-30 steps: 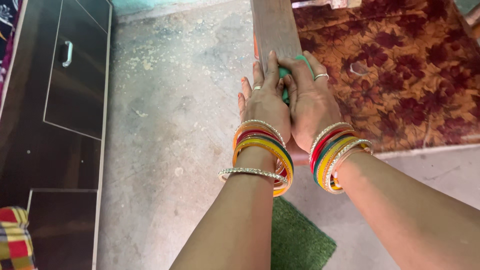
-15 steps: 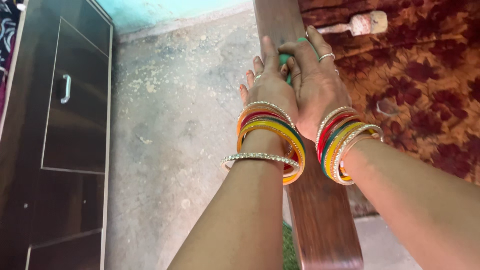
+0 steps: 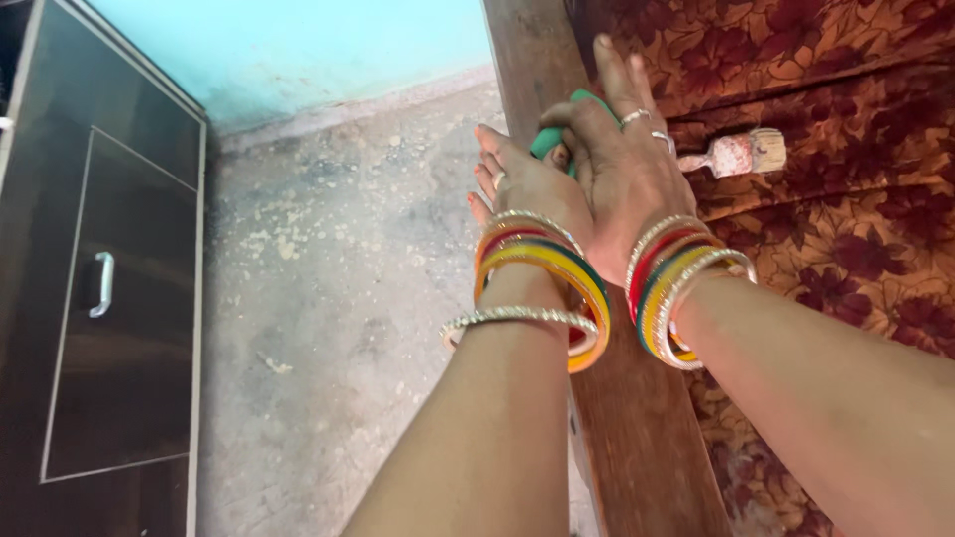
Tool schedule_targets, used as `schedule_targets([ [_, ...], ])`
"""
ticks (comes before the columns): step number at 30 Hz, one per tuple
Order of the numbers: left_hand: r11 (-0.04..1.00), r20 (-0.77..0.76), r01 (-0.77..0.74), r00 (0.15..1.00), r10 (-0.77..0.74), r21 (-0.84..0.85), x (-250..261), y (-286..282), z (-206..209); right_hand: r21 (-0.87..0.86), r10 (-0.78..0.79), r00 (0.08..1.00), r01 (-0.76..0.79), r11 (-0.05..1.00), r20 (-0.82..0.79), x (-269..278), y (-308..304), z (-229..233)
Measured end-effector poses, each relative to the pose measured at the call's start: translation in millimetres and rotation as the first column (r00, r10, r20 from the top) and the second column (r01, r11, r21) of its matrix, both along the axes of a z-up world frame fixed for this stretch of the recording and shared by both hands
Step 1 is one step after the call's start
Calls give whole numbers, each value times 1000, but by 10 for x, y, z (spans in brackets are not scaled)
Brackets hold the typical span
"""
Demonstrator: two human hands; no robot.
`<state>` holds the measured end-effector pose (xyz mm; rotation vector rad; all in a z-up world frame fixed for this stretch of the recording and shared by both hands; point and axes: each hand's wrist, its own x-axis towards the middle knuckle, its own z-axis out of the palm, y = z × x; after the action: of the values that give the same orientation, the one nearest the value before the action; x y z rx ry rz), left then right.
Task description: The person sands the wooden frame of a chair using a green sanding block. They work along the armrest, side rails, and backrest, moving the block back and forth to smooth the surface.
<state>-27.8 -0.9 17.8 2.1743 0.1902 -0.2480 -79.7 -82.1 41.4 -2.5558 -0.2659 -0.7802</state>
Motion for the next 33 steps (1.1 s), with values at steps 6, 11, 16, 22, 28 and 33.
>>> schedule_targets([
  [6, 996, -48, -93, 994, 94, 15, 539, -98, 72, -7, -17, 999, 18, 1000, 39, 489, -30, 39],
  [11, 990, -38, -143, 989, 143, 4, 981, -39, 170, -22, -39, 999, 40, 999, 31, 995, 45, 116],
  [16, 985, -28, -168, 985, 168, -25, 1352, -145, 224, -54, -71, 997, 72, 996, 25, 1408, -34, 167],
  [22, 983, 3, -183, 983, 183, -34, 1532, -235, 155, -62, -114, 993, 114, 992, 10, 1623, -99, 104],
  [28, 984, 160, -179, 971, 177, 2, 1481, -194, 213, -54, -119, 993, 120, 991, 29, 1792, -158, 163],
  [33, 943, 301, -272, 931, 208, 191, 1382, -209, 161, -66, -94, 995, 95, 993, 16, 1823, -232, 33],
])
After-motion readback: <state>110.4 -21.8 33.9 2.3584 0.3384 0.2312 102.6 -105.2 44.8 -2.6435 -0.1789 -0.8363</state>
